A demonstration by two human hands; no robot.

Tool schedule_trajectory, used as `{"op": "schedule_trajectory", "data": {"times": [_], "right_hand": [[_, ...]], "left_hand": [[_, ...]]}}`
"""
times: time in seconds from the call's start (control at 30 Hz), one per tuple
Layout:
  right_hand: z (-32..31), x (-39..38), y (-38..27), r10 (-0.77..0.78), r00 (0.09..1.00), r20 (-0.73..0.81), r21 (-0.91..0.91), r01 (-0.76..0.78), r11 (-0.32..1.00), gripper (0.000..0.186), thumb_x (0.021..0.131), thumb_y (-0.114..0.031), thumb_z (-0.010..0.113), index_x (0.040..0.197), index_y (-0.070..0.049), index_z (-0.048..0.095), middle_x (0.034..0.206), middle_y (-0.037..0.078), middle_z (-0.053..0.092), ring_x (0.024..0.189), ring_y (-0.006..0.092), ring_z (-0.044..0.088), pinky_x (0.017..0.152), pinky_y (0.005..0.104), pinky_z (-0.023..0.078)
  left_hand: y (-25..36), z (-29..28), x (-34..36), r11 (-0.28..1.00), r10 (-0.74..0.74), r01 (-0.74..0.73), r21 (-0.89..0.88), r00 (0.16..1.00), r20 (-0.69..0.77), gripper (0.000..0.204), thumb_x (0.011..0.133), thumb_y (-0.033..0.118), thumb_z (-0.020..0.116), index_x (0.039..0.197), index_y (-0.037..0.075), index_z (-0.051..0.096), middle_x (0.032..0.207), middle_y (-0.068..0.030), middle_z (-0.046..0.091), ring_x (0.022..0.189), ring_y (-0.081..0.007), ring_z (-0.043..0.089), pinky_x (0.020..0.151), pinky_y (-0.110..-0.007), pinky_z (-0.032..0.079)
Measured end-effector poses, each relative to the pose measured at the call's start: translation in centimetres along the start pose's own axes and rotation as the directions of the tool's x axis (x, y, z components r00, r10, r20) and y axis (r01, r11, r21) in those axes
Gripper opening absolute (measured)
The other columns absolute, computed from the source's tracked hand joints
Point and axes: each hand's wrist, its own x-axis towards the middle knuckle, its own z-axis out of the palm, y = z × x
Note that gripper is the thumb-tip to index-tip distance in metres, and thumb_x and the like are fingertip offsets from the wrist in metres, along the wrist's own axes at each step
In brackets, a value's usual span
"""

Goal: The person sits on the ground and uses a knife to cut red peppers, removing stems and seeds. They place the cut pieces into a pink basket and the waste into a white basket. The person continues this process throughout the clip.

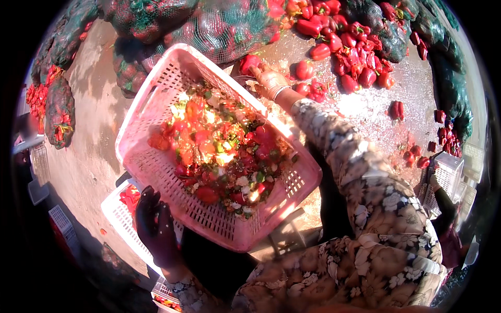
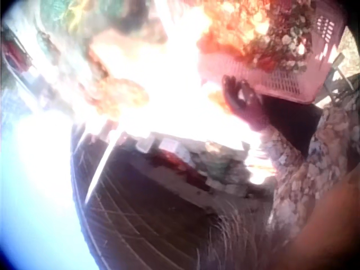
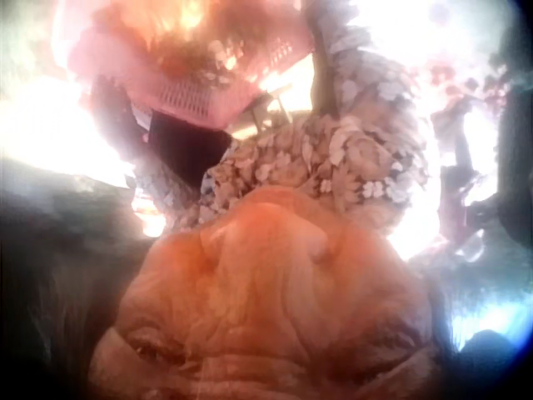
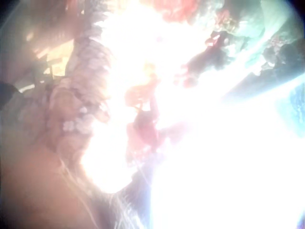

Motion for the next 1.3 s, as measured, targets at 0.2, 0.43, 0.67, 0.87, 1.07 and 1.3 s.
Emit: {"op": "schedule_trajectory", "data": {"times": [0.2, 0.43, 0.67, 0.87, 1.07, 1.3], "right_hand": [[0.5, 4.2, -0.9, -0.032, 0.997, 0.069, -0.113, 0.039, 0.993, 0.068, 0.08, -0.012, 0.056, 0.143, -0.028, 0.034, 0.136, 0.024, 0.04, 0.109, 0.0381, 0.058, 0.085, 0.0463, 0.053], [1.1, 6.1, 1.9, -0.09, 0.995, 0.041, -0.057, 0.092, 0.994, 0.057, 0.083, -0.024, 0.062, 0.134, -0.022, 0.037, 0.13, 0.024, 0.043, 0.11, 0.04, 0.056, 0.091, 0.0461, 0.049], [-8.7, -1.8, 2.0, 0.077, 0.988, -0.131, 0.474, -0.006, 0.881, 0.057, 0.075, -0.008, 0.076, 0.124, -0.007, 0.048, 0.101, 0.015, 0.065, 0.089, 0.0273, 0.065, 0.078, 0.0376, 0.053], [-22.8, -9.3, -9.3, -0.257, 0.964, 0.074, 0.845, 0.076, 0.53, 0.065, 0.076, 0.004, 0.073, 0.132, 0.0, 0.042, 0.107, 0.006, 0.062, 0.098, 0.0099, 0.058, 0.081, 0.0256, 0.052], [-25.1, -14.1, -23.3, -0.389, 0.866, 0.314, 0.923, -0.182, 0.34, 0.076, 0.077, 0.005, 0.073, 0.143, -0.002, 0.034, 0.117, 0.007, 0.06, 0.104, 0.0115, 0.057, 0.086, 0.0271, 0.051], [-29.9, -14.3, -34.3, 0.139, 0.95, -0.281, 0.958, 0.268, 0.105, 0.034, 0.095, -0.035, 0.057, 0.101, -0.001, 0.059, 0.074, 0.0, 0.056, 0.06, 0.0059, 0.051, 0.05, 0.0186, 0.041]], "left_hand": [[-0.1, 1.9, 2.3, 0.997, 0.009, -0.013, 0.07, 0.998, 0.056, 0.043, 0.082, -0.007, 0.059, 0.124, -0.002, 0.053, 0.13, -0.0147, 0.054, 0.111, -0.0237, 0.058, 0.087, -0.034, 0.05], [1.0, 3.3, 4.0, 0.986, 0.088, -0.104, 0.134, 0.989, 0.117, 0.038, 0.078, -0.006, 0.062, 0.115, -0.003, 0.058, 0.128, -0.0156, 0.056, 0.113, -0.0257, 0.057, 0.091, -0.036, 0.047], [2.6, 3.7, 2.1, 0.998, 0.052, -0.048, -0.027, 0.99, 0.135, 0.042, 0.077, -0.006, 0.063, 0.119, -0.003, 0.057, 0.127, -0.0168, 0.057, 0.115, -0.0263, 0.056, 0.095, -0.036, 0.045], [4.2, 4.5, 1.2, 0.944, 0.275, -0.23, -0.238, 0.945, 0.176, 0.078, 0.066, 0.004, 0.081, 0.135, 0.001, 0.044, 0.141, -0.0175, 0.042, 0.131, -0.0307, 0.042, 0.102, -0.04, 0.043], [6.2, 1.9, -0.5, 0.808, 0.289, -0.162, -0.566, 0.947, 0.142, 0.077, 0.068, 0.003, 0.082, 0.134, 0.004, 0.043, 0.128, -0.0102, 0.054, 0.118, -0.0223, 0.053, 0.1, -0.033, 0.045], [2.3, -0.8, -4.1, 0.364, 0.083, -0.075, -0.929, 0.995, -0.048, 0.046, 0.09, 0.018, 0.063, 0.132, 0.006, 0.046, 0.119, -0.0059, 0.058, 0.107, -0.0157, 0.058, 0.091, -0.031, 0.049]]}}
